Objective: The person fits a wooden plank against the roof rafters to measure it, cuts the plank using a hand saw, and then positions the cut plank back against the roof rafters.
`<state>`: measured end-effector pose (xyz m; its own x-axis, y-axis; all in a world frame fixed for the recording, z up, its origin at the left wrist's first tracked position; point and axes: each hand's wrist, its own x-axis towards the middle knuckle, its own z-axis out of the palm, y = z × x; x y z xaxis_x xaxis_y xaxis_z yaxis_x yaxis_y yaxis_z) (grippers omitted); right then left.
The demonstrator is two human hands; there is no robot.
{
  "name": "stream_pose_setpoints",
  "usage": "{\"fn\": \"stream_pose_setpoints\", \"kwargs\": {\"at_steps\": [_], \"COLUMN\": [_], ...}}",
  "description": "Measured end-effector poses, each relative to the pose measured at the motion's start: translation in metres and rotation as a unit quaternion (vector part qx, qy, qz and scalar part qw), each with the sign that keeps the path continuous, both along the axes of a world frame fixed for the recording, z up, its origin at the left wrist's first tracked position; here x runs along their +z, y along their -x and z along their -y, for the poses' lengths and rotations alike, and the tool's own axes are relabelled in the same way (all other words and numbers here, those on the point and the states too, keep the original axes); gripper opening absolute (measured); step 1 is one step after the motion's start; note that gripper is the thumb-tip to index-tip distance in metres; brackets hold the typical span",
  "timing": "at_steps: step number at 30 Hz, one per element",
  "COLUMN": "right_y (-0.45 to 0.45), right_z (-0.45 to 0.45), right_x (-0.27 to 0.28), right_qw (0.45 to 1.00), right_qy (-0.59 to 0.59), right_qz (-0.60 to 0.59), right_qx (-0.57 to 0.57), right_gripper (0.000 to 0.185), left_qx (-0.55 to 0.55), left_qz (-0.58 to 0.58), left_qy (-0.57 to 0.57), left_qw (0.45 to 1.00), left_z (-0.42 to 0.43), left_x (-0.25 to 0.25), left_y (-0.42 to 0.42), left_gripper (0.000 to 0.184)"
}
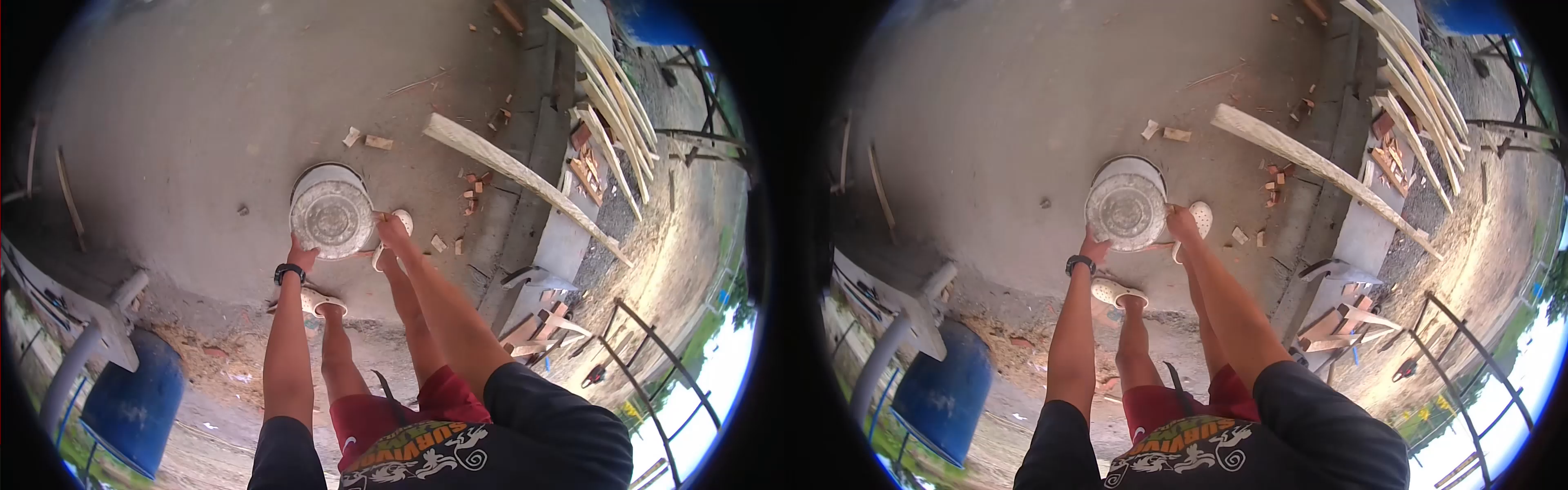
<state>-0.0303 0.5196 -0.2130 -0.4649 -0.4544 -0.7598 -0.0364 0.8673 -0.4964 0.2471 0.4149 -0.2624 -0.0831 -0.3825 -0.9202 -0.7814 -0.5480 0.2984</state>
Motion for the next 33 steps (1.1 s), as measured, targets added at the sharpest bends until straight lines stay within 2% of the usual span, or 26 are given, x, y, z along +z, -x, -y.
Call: {"fn": "stream_pose_setpoints", "kwargs": {"at_steps": [1, 2, 3, 4, 6, 8, 10, 13, 15, 16, 18, 19, 22, 25, 26, 27, 28, 29, 31, 32, 33], "right_y": [0.012, 0.033, 0.060, 0.091, 0.156, 0.219, 0.262, 0.296, 0.296, 0.291, 0.271, 0.259, 0.227, 0.189, 0.176, 0.161, 0.143, 0.127, 0.097, 0.088, 0.087], "right_z": [0.001, 0.010, 0.009, 0.003, -0.007, -0.011, -0.006, -0.019, -0.010, -0.008, -0.002, 0.011, 0.015, 0.035, 0.036, 0.042, 0.048, 0.060, 0.084, 0.094, 0.104], "right_x": [0.022, 0.054, 0.073, 0.088, 0.112, 0.102, 0.111, 0.081, 0.103, 0.121, 0.170, 0.218, 0.297, 0.424, 0.450, 0.480, 0.490, 0.524, 0.585, 0.613, 0.637], "right_qw": [0.991, 0.956, 0.900, 0.825, 0.743, 0.698, 0.658, 0.653, 0.656, 0.663, 0.649, 0.641, 0.631, 0.606, 0.604, 0.596, 0.589, 0.574, 0.544, 0.531, 0.522], "right_qy": [0.049, 0.065, 0.096, 0.123, 0.195, 0.188, 0.190, 0.222, 0.231, 0.242, 0.253, 0.262, 0.293, 0.301, 0.312, 0.305, 0.303, 0.312, 0.344, 0.353, 0.366], "right_qz": [0.045, 0.083, 0.117, 0.152, 0.185, 0.167, 0.112, 0.208, 0.233, 0.239, 0.226, 0.227, 0.290, 0.318, 0.338, 0.345, 0.335, 0.365, 0.432, 0.449, 0.464], "right_qx": [-0.119, -0.275, -0.408, -0.530, -0.613, -0.670, -0.720, -0.694, -0.680, -0.667, -0.681, -0.685, -0.658, -0.664, -0.651, -0.658, -0.670, -0.663, -0.632, -0.626, -0.615], "right_gripper": [0.038, 0.027, 0.023, 0.024, 0.040, 0.050, 0.051, 0.048, 0.044, 0.042, 0.034, 0.033, 0.030, 0.030, 0.041, 0.039, 0.038, 0.033, 0.034, 0.034, 0.035], "left_qx": [-0.036, -0.042, -0.048, -0.027, 0.035, 0.063, 0.064, -0.003, -0.006, 0.010, 0.166, 0.154, 0.137, -0.018, -0.078, -0.155, -0.218, -0.266, -0.327, -0.160, 0.014], "left_qz": [-0.002, -0.010, -0.018, -0.036, -0.075, -0.061, 0.002, -0.002, 0.045, 0.053, -0.004, 0.001, -0.088, -0.319, -0.376, -0.385, -0.390, -0.467, -0.535, -0.578, -0.606], "left_qy": [0.029, 0.035, 0.041, 0.015, -0.001, 0.033, 0.035, 0.045, 0.042, 0.041, 0.034, 0.053, 0.094, 0.096, 0.082, 0.028, 0.029, 0.063, 0.094, 0.053, 0.014], "left_qw": [0.999, 0.998, 0.998, 0.999, 0.997, 0.996, 0.997, 0.999, 0.998, 0.998, 0.986, 0.987, 0.982, 0.943, 0.920, 0.909, 0.894, 0.841, 0.773, 0.799, 0.795], "left_z": [-0.001, 0.010, 0.022, 0.044, 0.070, 0.081, 0.078, 0.068, 0.061, 0.066, 0.085, 0.105, 0.167, 0.210, 0.212, 0.211, 0.199, 0.188, 0.162, 0.146, 0.141], "left_x": [-0.025, -0.012, 0.003, 0.051, 0.140, 0.177, 0.219, 0.263, 0.300, 0.313, 0.310, 0.330, 0.386, 0.464, 0.498, 0.532, 0.562, 0.583, 0.635, 0.672, 0.704], "left_y": [-0.015, -0.025, -0.033, -0.030, -0.031, -0.054, -0.076, -0.128, -0.134, -0.129, -0.136, -0.105, 0.001, 0.113, 0.142, 0.169, 0.188, 0.202, 0.223, 0.229, 0.241], "left_gripper": [0.099, 0.095, 0.092, 0.086, 0.077, 0.068, 0.066, 0.062, 0.059, 0.058, 0.062, 0.063, 0.064, 0.078, 0.084, 0.094, 0.097, 0.093, 0.092, 0.085, 0.078]}}
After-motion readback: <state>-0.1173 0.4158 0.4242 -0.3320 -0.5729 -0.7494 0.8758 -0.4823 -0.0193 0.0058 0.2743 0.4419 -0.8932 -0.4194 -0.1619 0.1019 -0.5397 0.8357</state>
